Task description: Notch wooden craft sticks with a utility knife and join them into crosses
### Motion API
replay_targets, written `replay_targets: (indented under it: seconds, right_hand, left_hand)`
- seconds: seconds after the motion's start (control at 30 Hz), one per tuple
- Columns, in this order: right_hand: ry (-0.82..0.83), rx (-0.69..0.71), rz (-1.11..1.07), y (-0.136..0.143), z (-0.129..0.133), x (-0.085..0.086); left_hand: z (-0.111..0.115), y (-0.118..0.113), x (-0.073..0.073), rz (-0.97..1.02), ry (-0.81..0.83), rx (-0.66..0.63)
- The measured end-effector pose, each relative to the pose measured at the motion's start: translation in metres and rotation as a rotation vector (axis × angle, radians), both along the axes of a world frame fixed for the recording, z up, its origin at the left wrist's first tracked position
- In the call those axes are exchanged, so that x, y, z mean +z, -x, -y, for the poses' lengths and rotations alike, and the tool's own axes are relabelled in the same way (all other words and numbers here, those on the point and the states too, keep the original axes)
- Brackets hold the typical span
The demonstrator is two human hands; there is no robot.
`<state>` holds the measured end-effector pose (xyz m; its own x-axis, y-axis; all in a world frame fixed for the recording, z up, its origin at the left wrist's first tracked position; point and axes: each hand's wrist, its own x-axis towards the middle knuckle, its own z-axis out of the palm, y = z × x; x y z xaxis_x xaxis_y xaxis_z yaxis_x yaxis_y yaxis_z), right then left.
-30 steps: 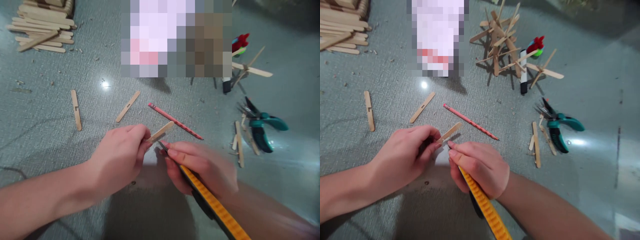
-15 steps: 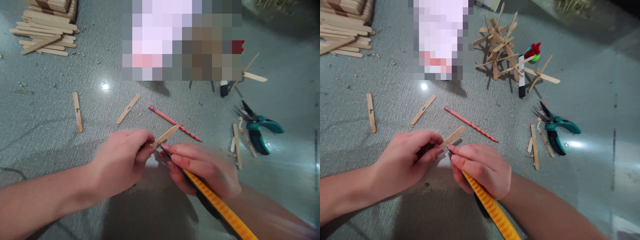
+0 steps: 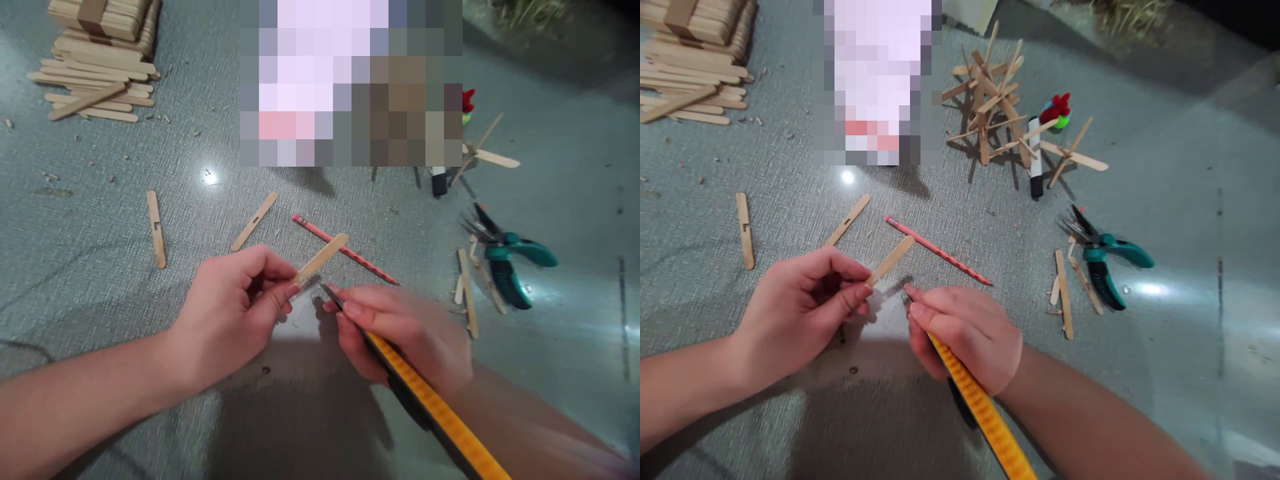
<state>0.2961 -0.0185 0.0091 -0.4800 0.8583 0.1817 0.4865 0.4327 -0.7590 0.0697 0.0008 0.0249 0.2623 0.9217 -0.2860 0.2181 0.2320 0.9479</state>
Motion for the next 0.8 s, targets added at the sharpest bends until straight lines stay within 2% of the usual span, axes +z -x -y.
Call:
replay_targets:
  seconds: [0.17,0.37,0.5,0.6,0.8]
  right_hand:
    - [-0.233,0.182,-0.148,0.001,-0.003,0.001]
    - [-0.449,0.065,-0.037,0.001,-0.002,0.005]
    - [-0.415,0.003,0.024,0.002,-0.005,0.011]
    - [-0.388,-0.028,0.024,0.002,-0.009,0.013]
    - [-0.340,-0.117,-0.044,0.003,-0.009,0.003]
  left_hand:
    - [0.003,0.000,-0.003,-0.179,-0.116,-0.114]
    - [0.003,-0.002,-0.004,-0.145,-0.119,-0.120]
    - [-0.003,0.001,-0.006,-0.026,-0.114,-0.083]
    - [-0.007,0.005,-0.009,-0.020,-0.150,-0.043]
    - [-0.008,0.007,-0.009,-0.039,-0.144,-0.099]
